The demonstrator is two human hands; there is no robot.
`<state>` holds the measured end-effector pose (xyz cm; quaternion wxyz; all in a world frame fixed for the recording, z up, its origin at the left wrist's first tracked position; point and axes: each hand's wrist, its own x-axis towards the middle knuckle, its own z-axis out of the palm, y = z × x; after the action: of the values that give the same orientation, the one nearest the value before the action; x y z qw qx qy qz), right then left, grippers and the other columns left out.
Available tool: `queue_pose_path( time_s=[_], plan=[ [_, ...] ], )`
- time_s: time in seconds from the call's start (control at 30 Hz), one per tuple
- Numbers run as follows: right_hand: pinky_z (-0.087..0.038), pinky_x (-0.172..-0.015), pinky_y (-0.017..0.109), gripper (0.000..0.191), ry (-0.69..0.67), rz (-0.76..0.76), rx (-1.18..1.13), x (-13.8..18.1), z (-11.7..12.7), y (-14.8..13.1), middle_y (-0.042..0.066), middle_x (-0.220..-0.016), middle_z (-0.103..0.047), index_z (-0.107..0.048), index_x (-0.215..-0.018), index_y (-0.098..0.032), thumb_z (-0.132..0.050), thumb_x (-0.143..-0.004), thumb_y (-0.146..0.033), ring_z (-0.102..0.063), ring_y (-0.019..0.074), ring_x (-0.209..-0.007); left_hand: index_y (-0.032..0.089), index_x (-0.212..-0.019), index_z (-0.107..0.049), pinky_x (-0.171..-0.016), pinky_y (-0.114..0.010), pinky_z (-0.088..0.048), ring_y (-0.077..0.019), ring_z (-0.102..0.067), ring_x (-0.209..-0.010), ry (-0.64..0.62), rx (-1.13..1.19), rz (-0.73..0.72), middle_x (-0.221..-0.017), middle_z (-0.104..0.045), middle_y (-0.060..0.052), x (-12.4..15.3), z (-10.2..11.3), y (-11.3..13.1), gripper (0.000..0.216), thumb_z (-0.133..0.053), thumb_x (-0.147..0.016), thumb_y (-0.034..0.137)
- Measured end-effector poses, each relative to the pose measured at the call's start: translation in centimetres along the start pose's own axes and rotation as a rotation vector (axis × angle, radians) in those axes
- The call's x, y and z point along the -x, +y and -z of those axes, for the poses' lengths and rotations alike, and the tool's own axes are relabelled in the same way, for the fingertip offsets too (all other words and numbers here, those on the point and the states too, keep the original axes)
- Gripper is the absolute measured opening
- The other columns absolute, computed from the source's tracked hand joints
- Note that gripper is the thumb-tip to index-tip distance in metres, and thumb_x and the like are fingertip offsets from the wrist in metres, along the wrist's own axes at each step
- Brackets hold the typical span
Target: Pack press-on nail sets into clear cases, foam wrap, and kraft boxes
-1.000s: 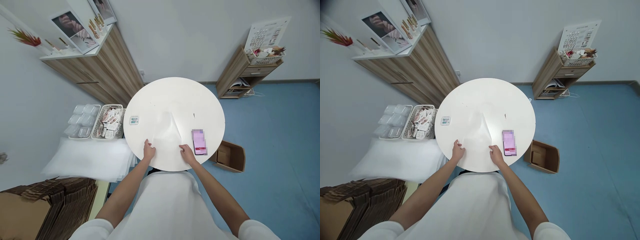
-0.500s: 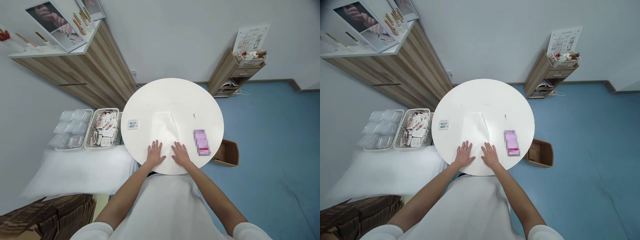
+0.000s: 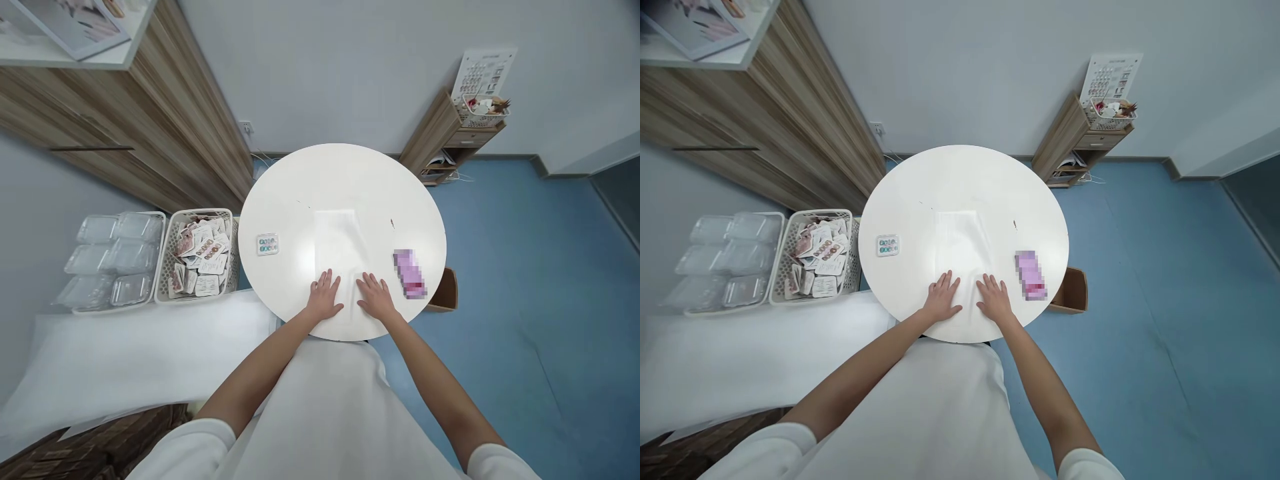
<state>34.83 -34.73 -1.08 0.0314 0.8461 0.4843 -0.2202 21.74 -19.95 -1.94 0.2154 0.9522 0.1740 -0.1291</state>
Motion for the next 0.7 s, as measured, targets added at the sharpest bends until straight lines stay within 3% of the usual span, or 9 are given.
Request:
queue_pose_path(
  time_s=[0.17, 0.3, 0.43, 0.53, 0.63, 0.7],
  plan=[
    [-0.013, -0.101, 0.049, 0.056, 0.02, -0.014, 0.003, 0.3, 0.9, 0.1, 0.009, -0.142, -0.02, -0.032, -0.128, -0.023, -0.051, -0.075, -0.028, -0.015, 0.0266, -0.131, 0.019, -0.131, -0.027, -0.098, -0.05, -0.016, -0.032, -0.007, -0.131, 0.023, 0.056, -0.08, -0.144, -0.011, -0.015, 0.8, 0.5, -0.9, 0.073, -0.055, -0.068, 0.044],
    [-0.019, -0.099, 0.05, 0.049, 0.154, -0.022, -0.051, -0.6, 2.0, -1.9, 0.012, -0.139, -0.027, -0.037, -0.124, -0.02, -0.047, -0.076, -0.026, -0.02, 0.0278, -0.129, 0.022, -0.13, -0.03, -0.099, -0.049, -0.016, -0.0311, -0.009, -0.131, 0.094, 0.139, -0.087, -0.144, -0.013, -0.013, 1.9, 1.7, -3.2, 0.068, -0.054, -0.07, 0.045],
    [-0.027, -0.099, 0.044, 0.05, 0.228, 0.026, -0.215, -4.0, 4.1, -6.4, 0.012, -0.132, -0.038, -0.042, -0.121, -0.018, -0.042, -0.072, -0.011, -0.032, 0.0246, -0.124, 0.022, -0.129, -0.032, -0.098, -0.05, -0.02, -0.0315, -0.015, -0.129, 0.26, 0.317, 0.122, -0.143, -0.015, -0.013, 3.0, 3.4, -7.5, 0.06, -0.047, -0.076, 0.046],
    [-0.035, -0.096, 0.039, 0.054, 0.115, 0.097, -0.495, -7.6, 5.4, -10.5, 0.008, -0.126, -0.046, -0.042, -0.122, -0.02, -0.042, -0.069, -0.01, -0.043, 0.0209, -0.115, 0.021, -0.129, -0.031, -0.099, -0.05, -0.021, -0.0304, -0.017, -0.129, 0.45, 0.514, 0.344, -0.142, -0.018, -0.013, 3.3, 4.7, -11.4, 0.058, -0.045, -0.078, 0.045],
    [-0.039, -0.092, 0.038, 0.056, -0.031, 0.031, -0.845, -11.4, 6.0, -14.2, 0.006, -0.125, -0.047, -0.042, -0.121, -0.022, -0.045, -0.067, -0.012, -0.048, 0.0195, -0.109, 0.018, -0.13, -0.029, -0.104, -0.043, -0.019, -0.0262, -0.018, -0.129, 0.62, 0.739, 0.494, -0.14, -0.021, -0.013, 2.9, 5.9, -15.0, 0.059, -0.045, -0.079, 0.042],
    [-0.041, -0.091, 0.037, 0.059, -0.103, -0.032, -1.076, -13.6, 6.0, -16.1, 0.005, -0.126, -0.046, -0.042, -0.122, -0.023, -0.047, -0.065, -0.011, -0.047, 0.0196, -0.111, 0.019, -0.13, -0.029, -0.104, -0.039, -0.022, -0.0233, -0.023, -0.128, 0.653, 0.928, 0.58, -0.139, -0.027, -0.011, 2.4, 6.4, -16.8, 0.055, -0.042, -0.081, 0.04]
  ],
)
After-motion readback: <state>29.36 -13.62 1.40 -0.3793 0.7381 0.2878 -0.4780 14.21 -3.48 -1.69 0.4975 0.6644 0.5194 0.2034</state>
